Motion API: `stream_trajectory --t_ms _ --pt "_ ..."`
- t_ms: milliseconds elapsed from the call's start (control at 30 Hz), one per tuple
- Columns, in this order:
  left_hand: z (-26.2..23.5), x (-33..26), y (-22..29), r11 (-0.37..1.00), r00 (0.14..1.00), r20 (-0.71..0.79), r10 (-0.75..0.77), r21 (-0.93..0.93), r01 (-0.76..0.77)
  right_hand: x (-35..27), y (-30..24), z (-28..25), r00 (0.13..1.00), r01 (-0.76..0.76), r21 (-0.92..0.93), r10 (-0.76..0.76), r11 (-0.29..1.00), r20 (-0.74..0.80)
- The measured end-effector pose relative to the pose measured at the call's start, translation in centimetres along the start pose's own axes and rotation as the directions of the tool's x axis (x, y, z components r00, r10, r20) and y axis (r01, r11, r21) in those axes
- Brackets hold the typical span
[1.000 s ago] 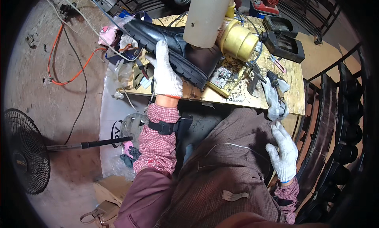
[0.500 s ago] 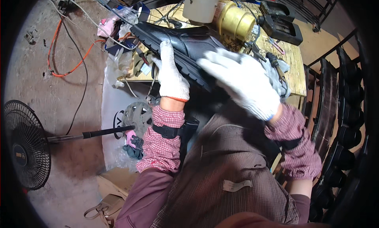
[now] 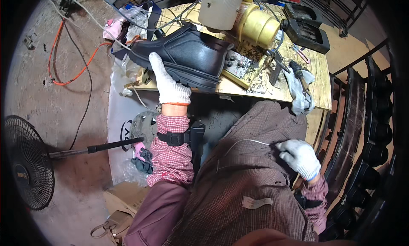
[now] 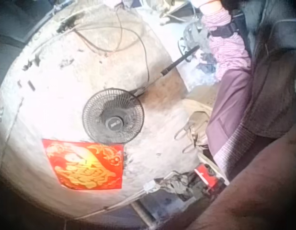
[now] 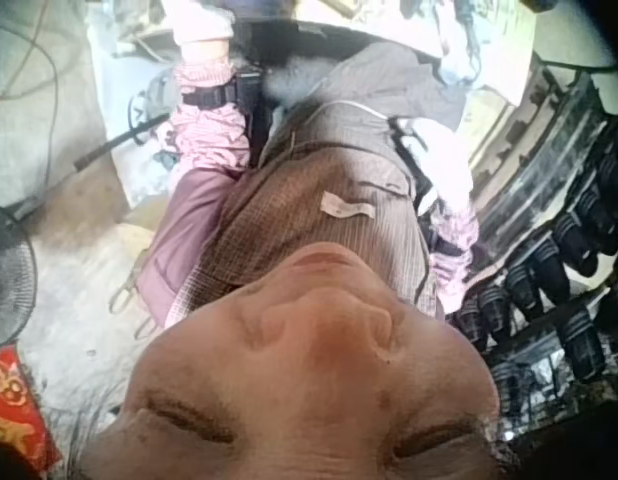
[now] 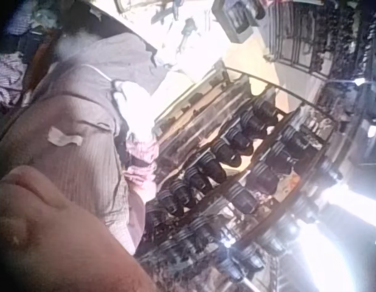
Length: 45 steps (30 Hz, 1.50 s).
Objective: The recorder is inspecting and finishing black leather shoes at a workbench, periodically placing completed items on a rack.
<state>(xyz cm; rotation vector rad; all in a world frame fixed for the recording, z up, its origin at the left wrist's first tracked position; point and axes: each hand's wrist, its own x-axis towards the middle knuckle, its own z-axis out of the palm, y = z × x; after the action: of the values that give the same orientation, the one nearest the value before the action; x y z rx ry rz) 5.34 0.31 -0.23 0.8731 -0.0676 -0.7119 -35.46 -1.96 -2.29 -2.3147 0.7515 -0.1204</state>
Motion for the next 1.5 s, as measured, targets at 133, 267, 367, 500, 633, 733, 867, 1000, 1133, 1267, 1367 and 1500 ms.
stream_trajectory --t_ms 133,267,367,500,633,733,867,1000,1133,1267,1367,1500 --pt "0.1 1.6 -0.3 0.996 0.99 -0.127 -0.058 -0.081 0.048 -4.1 -0.6 -0.1 0.943 -0.219 0.034 0.22 0.975 -0.251" --pt "-0.4 2.7 0.0 0.994 0.992 -0.098 -0.082 -0.077 0.075 -5.3 -0.1 0.2 0.911 -0.256 0.111 0.278 0.96 -0.304" --pt "-1.8 2.3 0.1 0.979 0.993 -0.005 -0.119 -0.17 0.116 -3.3 -0.1 -0.1 0.92 -0.161 0.136 0.198 0.978 -0.339" --pt "-2.8 0.1 -0.8 0.986 0.991 -0.064 -0.113 -0.128 0.105 2.7 -2.4 -0.8 0.921 0.02 0.038 -0.003 0.999 -0.389" --pt "-2.3 -7.3 -3.3 0.968 0.944 0.257 -0.206 -0.09 0.235 3.8 -5.6 -3.1 0.914 0.189 -0.11 -0.216 0.976 -0.345" --pt "-5.2 -10.9 -4.5 0.768 0.518 0.818 -0.251 -0.158 0.621 2.2 -6.7 -3.9 0.908 0.337 0.133 -0.285 0.932 -0.306" --pt "-0.6 -14.8 -8.0 0.601 0.428 0.741 -0.518 -0.04 0.798 -2.3 -7.9 -4.9 0.867 0.438 0.112 -0.386 0.892 -0.316" --pt "3.6 -16.2 -10.0 0.716 0.235 0.678 -0.697 0.679 0.164 -11.6 -15.0 -8.1 0.808 0.114 -0.411 -0.325 0.905 -0.492" --pt "5.7 -19.0 -9.6 0.724 -0.002 0.746 -0.665 0.646 0.242 -19.9 -21.1 -9.4 0.615 -0.341 -0.515 -0.228 0.786 -0.755" --pt "4.4 -19.2 -9.9 0.69 0.067 0.705 -0.706 0.663 0.289 -26.2 -22.0 -11.6 0.42 -0.829 -0.452 -0.168 0.329 -0.892" --pt "5.2 -19.3 -9.7 0.678 0.058 0.693 -0.719 0.68 0.28 -31.6 -16.2 -16.8 0.183 -0.96 -0.165 0.06 0.225 -0.981" --pt "6.5 -19.8 -8.9 0.74 0.12 0.733 -0.67 0.644 0.192 -39.0 -8.8 -21.2 0.114 -0.993 -0.118 0.283 0.002 -0.952"
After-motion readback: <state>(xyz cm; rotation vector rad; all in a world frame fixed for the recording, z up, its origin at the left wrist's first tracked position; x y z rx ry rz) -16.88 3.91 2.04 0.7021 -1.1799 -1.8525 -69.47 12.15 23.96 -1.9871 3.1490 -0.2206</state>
